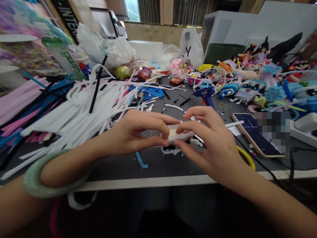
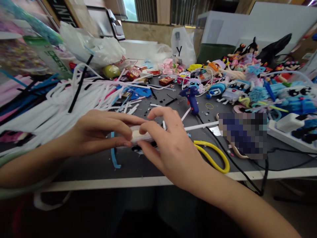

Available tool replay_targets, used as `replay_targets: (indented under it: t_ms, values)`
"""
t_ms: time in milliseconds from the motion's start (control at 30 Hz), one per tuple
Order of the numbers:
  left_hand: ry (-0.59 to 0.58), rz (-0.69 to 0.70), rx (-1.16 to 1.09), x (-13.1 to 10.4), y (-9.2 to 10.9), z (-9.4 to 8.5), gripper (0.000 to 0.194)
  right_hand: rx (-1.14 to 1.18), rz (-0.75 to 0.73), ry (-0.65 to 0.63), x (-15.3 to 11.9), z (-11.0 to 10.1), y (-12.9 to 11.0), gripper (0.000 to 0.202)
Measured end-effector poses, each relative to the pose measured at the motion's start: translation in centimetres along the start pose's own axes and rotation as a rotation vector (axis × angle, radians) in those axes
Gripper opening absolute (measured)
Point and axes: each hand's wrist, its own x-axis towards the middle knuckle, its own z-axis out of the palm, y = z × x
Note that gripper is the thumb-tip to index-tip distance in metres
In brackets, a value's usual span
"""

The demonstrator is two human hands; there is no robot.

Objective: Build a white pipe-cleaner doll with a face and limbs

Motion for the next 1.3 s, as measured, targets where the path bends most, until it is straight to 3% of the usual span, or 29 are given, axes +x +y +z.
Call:
replay_targets:
  t_ms: [367,1300]
  values:
    - [-0.015,-0.020,-0.043,-0.2,-0.1,0.0,0.001,-0.029,-0.028,-0.005,0.1,-0.1,0.0,0.008]
    - [0.028,-0.088,-0.244,-0.3,-0.4,1.2,0.016,-0.046,-0.048,-0.022,0.2,-0.2,0.0,0.009]
